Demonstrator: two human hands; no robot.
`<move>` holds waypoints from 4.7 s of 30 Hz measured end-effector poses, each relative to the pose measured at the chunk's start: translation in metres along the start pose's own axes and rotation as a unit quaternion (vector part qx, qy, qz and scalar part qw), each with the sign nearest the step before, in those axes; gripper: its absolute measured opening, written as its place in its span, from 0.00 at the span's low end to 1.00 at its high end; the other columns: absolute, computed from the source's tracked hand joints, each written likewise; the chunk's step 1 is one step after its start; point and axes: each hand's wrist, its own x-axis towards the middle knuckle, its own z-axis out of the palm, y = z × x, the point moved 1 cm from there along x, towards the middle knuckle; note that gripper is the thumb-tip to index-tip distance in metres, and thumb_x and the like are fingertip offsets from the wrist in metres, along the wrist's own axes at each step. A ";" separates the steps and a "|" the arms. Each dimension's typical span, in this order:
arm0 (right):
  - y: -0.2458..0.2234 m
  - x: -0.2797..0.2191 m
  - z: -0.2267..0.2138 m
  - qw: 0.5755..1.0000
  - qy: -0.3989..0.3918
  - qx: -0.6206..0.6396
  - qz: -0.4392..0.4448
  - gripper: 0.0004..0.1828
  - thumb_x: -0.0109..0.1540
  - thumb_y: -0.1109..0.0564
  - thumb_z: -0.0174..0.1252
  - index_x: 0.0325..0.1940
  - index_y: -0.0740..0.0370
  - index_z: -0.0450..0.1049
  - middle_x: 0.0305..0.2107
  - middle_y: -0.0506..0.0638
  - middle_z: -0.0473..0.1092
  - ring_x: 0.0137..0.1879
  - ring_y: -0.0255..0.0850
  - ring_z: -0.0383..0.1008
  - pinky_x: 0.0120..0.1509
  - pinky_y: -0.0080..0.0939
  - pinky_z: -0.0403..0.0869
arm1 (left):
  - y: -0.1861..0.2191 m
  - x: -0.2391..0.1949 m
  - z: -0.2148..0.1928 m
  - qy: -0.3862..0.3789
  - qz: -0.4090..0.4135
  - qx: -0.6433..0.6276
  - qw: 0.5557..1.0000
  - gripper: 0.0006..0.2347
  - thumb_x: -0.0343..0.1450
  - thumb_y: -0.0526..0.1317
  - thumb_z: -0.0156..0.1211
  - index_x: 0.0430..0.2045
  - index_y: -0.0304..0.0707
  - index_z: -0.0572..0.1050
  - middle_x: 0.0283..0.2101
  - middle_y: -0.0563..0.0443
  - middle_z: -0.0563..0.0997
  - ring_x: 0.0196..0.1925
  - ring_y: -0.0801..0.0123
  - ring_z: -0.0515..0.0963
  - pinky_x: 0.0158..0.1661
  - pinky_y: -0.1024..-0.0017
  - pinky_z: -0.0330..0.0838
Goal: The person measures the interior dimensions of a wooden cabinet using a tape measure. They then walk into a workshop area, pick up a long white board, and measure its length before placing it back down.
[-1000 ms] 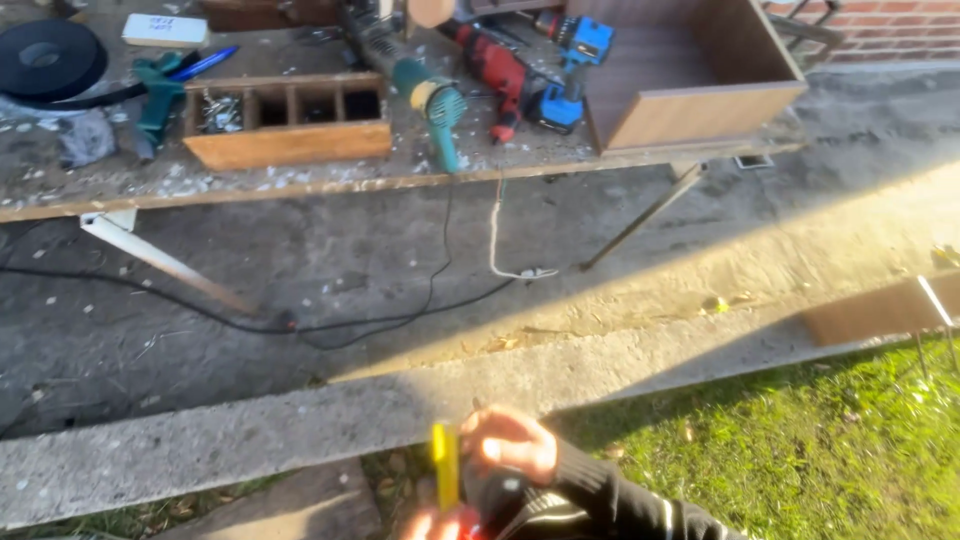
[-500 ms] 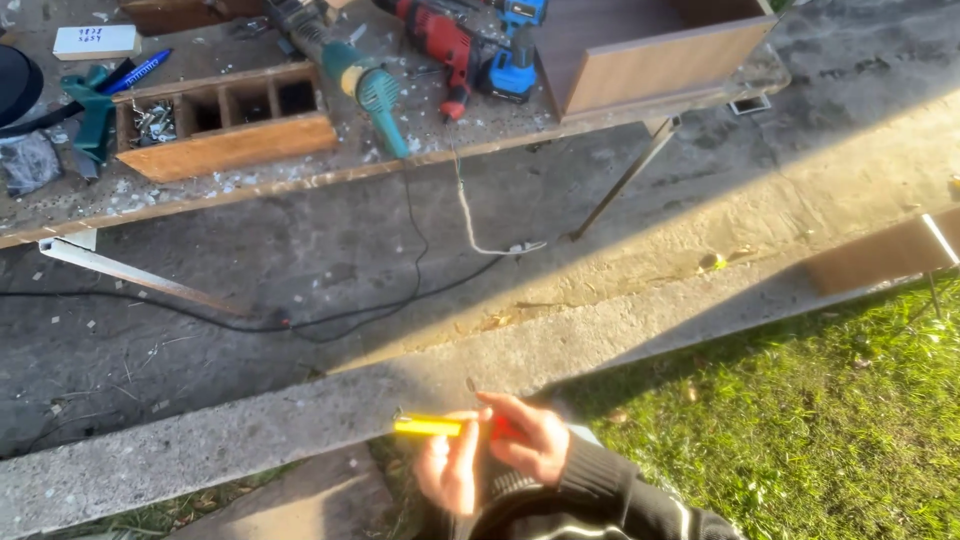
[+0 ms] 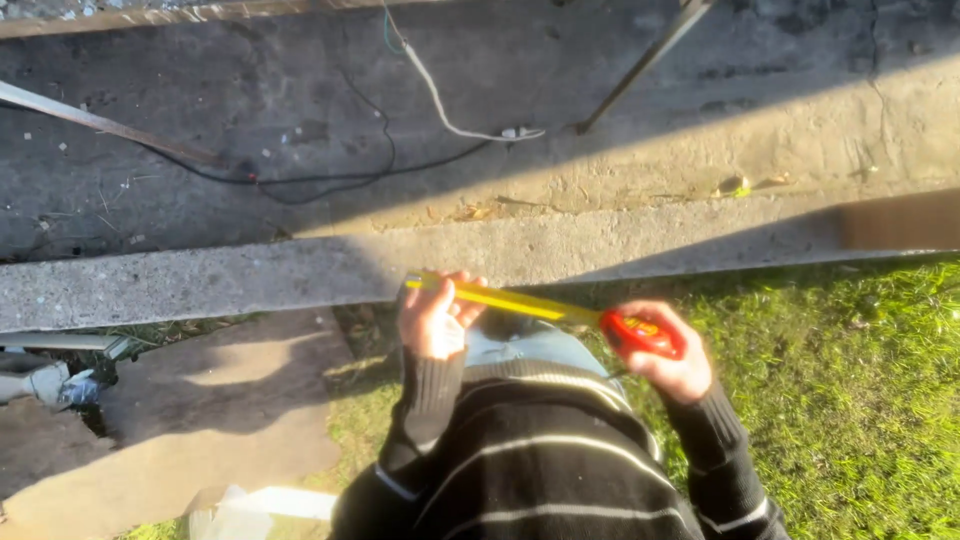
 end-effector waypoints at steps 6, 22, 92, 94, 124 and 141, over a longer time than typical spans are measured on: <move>0.018 0.043 -0.011 0.783 0.047 0.581 -0.217 0.31 0.63 0.52 0.73 0.63 0.68 0.68 0.50 0.56 0.71 0.52 0.45 0.72 0.65 0.44 0.71 | -0.022 -0.019 0.083 -0.058 -0.032 0.017 0.998 0.04 0.70 0.28 0.61 0.32 0.36 0.75 0.42 0.38 0.84 0.44 0.50 0.86 0.45 0.54 0.84; -0.106 0.108 -0.058 0.905 0.020 0.334 -0.261 0.37 0.62 0.40 0.68 0.61 0.75 0.71 0.48 0.71 0.75 0.56 0.64 0.78 0.62 0.67 0.76 | -0.031 0.080 0.100 -0.085 -0.109 0.045 0.989 0.09 0.73 0.37 0.62 0.39 0.26 0.75 0.49 0.33 0.84 0.51 0.50 0.87 0.51 0.59 0.83; -0.413 0.393 -0.040 0.930 0.280 -0.150 -0.185 0.34 0.60 0.60 0.62 0.67 0.69 0.57 0.58 0.66 0.68 0.63 0.57 0.74 0.71 0.57 0.75 | -0.104 0.492 0.229 -0.248 -0.188 0.148 0.939 0.16 0.72 0.31 0.62 0.55 0.37 0.76 0.42 0.45 0.86 0.36 0.72 0.85 0.26 0.73 0.80; -0.415 0.390 -0.037 0.930 0.279 -0.145 -0.190 0.33 0.61 0.61 0.61 0.67 0.69 0.57 0.58 0.66 0.68 0.64 0.57 0.74 0.72 0.58 0.76 | -0.107 0.486 0.229 -0.243 -0.199 0.165 0.935 0.16 0.72 0.32 0.62 0.55 0.38 0.77 0.42 0.46 0.86 0.34 0.73 0.85 0.26 0.74 0.80; -0.414 0.395 -0.035 0.931 0.300 -0.132 -0.160 0.31 0.59 0.66 0.59 0.65 0.70 0.57 0.56 0.69 0.68 0.63 0.62 0.74 0.71 0.59 0.76 | -0.110 0.492 0.228 -0.271 -0.195 0.247 0.910 0.16 0.73 0.38 0.60 0.57 0.48 0.77 0.37 0.55 0.87 0.28 0.78 0.83 0.35 0.79 0.80; -0.411 0.396 -0.044 0.930 0.306 -0.140 -0.149 0.31 0.58 0.65 0.59 0.65 0.67 0.59 0.54 0.66 0.70 0.59 0.58 0.77 0.67 0.53 0.77 | -0.115 0.496 0.225 -0.268 -0.213 0.266 0.901 0.21 0.72 0.30 0.50 0.58 0.54 0.77 0.33 0.50 0.86 0.23 0.77 0.79 0.30 0.78 0.78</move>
